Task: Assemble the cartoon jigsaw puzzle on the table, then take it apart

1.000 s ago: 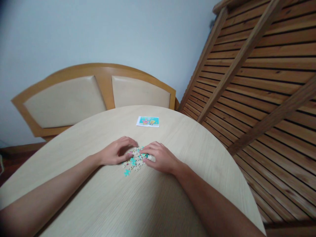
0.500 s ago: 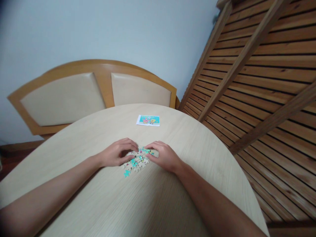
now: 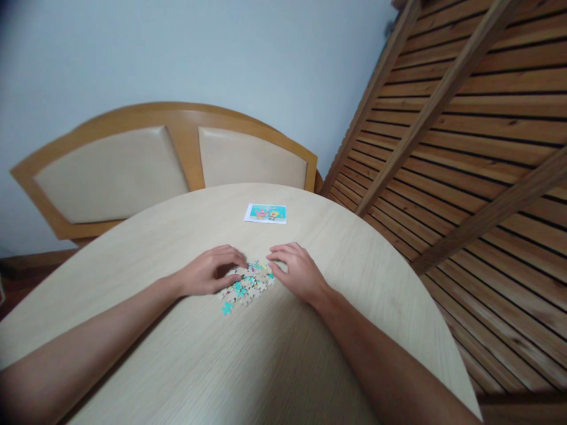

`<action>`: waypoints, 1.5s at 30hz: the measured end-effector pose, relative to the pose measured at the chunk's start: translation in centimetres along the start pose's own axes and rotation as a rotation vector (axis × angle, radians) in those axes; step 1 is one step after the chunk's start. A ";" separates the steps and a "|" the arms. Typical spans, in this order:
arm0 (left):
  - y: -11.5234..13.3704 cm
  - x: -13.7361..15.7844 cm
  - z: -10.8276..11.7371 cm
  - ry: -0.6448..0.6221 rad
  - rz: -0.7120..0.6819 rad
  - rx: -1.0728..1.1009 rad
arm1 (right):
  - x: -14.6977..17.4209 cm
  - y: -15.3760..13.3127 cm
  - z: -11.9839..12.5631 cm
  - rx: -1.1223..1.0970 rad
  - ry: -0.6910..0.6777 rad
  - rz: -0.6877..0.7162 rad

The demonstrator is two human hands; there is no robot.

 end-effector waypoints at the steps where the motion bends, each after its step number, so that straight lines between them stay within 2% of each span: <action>1: 0.1 0.0 0.0 0.002 -0.005 0.000 | 0.0 -0.7 -0.1 -0.014 -0.017 0.036; 5: 0.4 -0.1 0.2 0.002 -0.008 -0.025 | 0.2 -2.6 -0.6 -0.032 -0.084 0.133; 13: 0.4 -0.4 0.2 0.018 0.009 -0.051 | 0.0 -2.8 -0.3 0.003 -0.087 0.176; 20: -1.8 -0.2 1.2 0.161 0.207 -0.136 | -0.1 -3.0 -0.2 0.093 -0.083 0.195; 24: -2.5 -0.2 1.1 0.147 0.234 -0.200 | -0.1 -3.3 -0.1 0.096 -0.084 0.213; 28: -2.9 -0.2 1.0 0.143 0.206 -0.248 | -0.2 -2.7 0.3 0.038 -0.029 0.145; 34: -3.3 0.0 1.1 0.163 0.233 -0.267 | -0.3 0.8 0.7 0.055 0.026 -0.075; 40: -2.6 -0.1 0.4 0.107 0.156 -0.218 | -0.3 1.2 0.2 0.050 -0.038 -0.052; 45: -3.1 0.1 0.1 0.108 0.165 -0.122 | -0.1 1.5 -0.1 0.055 -0.070 -0.062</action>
Point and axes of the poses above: each hand's wrist, its own x-axis away from the middle knuckle, its own z-axis out of the back of the hand, y = z × x, the point moved 8 cm from there along -x, towards the middle knuckle, and after that the axes turned 8 degrees about y, right-handed, at the moved point
